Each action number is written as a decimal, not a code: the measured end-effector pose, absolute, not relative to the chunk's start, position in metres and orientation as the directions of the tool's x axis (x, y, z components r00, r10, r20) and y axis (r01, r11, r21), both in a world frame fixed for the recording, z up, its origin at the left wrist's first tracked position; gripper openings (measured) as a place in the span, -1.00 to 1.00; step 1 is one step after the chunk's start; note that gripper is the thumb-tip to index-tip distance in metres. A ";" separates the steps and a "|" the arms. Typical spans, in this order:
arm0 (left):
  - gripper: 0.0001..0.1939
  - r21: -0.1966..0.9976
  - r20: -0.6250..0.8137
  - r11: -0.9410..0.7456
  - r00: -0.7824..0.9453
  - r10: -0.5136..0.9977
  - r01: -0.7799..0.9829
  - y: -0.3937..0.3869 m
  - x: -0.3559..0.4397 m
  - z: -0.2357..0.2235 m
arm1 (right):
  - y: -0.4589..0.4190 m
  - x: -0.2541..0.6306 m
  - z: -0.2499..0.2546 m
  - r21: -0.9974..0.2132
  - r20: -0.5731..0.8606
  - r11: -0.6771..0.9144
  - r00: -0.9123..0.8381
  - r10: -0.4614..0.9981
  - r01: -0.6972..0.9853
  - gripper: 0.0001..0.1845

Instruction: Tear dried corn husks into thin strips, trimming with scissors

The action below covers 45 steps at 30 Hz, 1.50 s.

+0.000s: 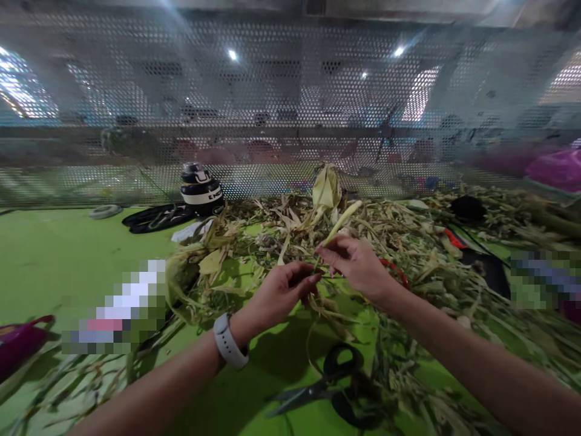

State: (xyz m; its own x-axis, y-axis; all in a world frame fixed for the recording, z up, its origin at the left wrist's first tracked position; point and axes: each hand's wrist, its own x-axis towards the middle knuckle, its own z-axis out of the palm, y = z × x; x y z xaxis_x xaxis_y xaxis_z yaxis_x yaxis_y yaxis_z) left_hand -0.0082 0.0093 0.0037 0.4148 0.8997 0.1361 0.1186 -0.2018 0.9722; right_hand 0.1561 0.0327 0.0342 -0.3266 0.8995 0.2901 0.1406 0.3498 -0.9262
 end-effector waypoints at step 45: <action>-0.73 0.968 -0.111 0.185 0.371 0.922 -0.171 -0.007 0.005 0.007 | 0.040 0.170 0.044 -0.908 -0.023 0.186 -0.486 0.873 0.377 -0.71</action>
State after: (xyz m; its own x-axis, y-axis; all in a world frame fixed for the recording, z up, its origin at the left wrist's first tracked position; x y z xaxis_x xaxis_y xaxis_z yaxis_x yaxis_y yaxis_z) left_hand 0.0051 -0.0073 0.0071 0.3710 0.9220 -0.1110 -0.1710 0.1853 0.9677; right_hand 0.1702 0.0396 0.0444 -0.4864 0.8735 -0.0227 0.3765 0.1861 -0.9075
